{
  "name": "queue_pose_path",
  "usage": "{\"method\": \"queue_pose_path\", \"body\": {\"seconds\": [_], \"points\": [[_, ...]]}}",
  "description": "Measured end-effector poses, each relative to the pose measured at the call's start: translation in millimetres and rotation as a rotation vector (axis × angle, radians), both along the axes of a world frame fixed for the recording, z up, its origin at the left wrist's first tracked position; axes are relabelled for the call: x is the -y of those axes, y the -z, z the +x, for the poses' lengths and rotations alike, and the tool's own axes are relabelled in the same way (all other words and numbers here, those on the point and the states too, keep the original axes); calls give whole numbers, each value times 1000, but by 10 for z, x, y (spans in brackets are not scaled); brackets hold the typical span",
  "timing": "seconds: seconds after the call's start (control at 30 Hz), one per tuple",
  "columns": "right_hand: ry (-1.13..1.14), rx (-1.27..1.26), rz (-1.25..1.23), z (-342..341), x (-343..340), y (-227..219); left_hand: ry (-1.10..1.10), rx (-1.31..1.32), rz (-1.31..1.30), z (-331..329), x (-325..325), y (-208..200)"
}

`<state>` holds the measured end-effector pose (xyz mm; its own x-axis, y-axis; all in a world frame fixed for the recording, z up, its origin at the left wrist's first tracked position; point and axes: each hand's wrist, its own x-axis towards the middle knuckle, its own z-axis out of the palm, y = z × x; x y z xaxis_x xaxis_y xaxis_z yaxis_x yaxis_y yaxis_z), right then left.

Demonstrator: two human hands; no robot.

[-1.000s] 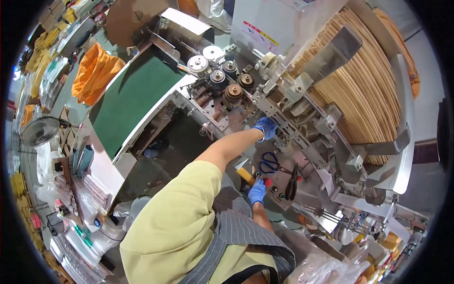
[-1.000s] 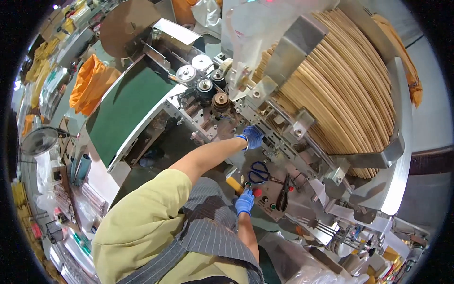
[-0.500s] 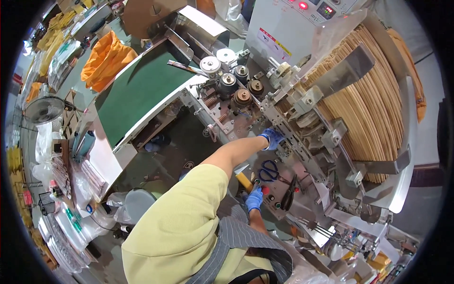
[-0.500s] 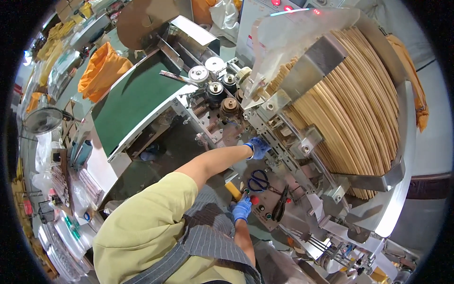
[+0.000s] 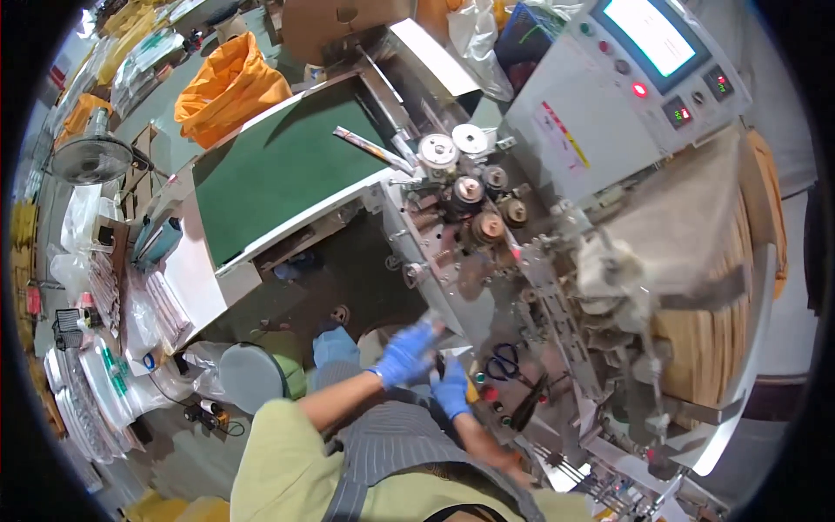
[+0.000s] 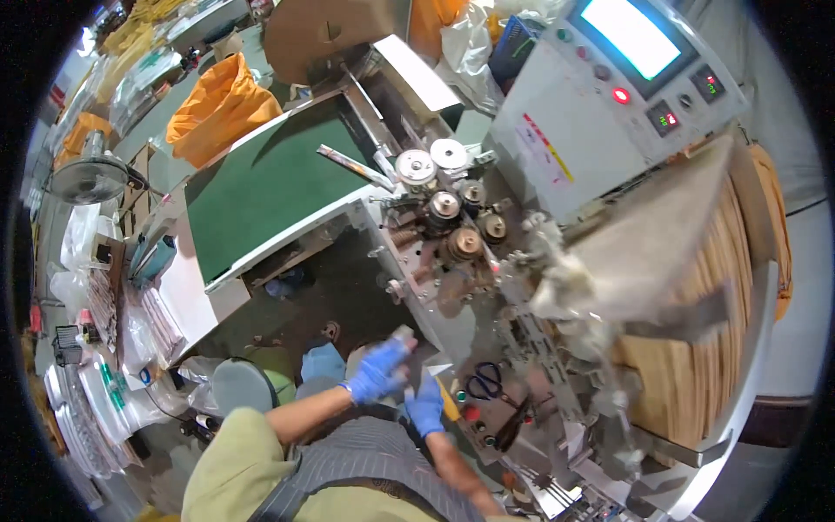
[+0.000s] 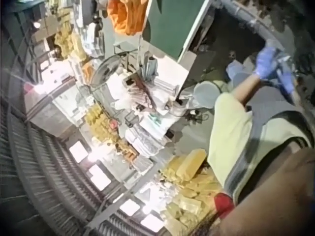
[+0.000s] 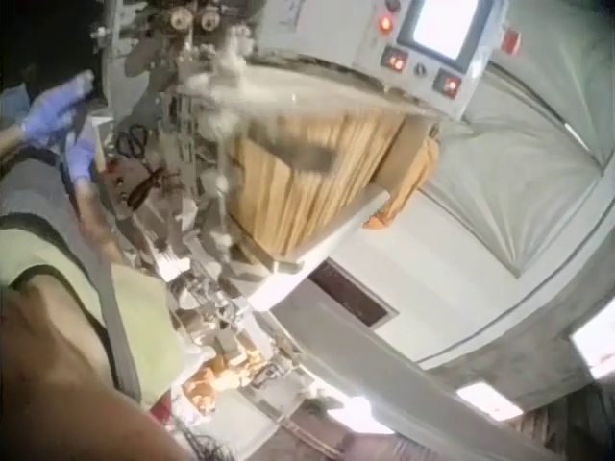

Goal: Bundling and machine-packaging sticks in a factory setting.

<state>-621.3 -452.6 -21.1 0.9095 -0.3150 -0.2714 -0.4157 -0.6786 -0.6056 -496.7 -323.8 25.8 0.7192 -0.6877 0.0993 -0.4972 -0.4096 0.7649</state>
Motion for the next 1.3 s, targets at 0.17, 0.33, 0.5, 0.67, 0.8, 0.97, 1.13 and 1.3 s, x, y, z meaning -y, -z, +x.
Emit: {"method": "queue_pose_path", "body": {"seconds": [0.17, 0.33, 0.5, 0.67, 0.8, 0.97, 1.13, 1.3], "points": [[-317, 407, -144, 2373, -825, -344, -611, 373, 280, 1759, -1812, 602], [-300, 387, -486, 4539, -1184, 171, -806, 242, 651, 3276, -3078, 1161], [-236, 216, -764, 5549, -1052, 847, -752, 207, 720, 3457, -3287, 1233], [-133, 186, -785, 5736, -1383, 1097, -737, 118, 724, 3536, -3498, 1104], [-192, 343, -738, 5706, -1503, 1133, -720, 81, 745, 3501, -3629, 1102], [-116, 169, -609, 5952, -1602, 957, -710, 59, 806, 3450, -3734, 1118], [-115, 239, -675, 6205, -1685, 895, -722, 98, 840, 3378, -3863, 1136], [-168, 79, -813, 6414, -1502, 904, -713, 176, 813, 3382, -3780, 1105]]}}
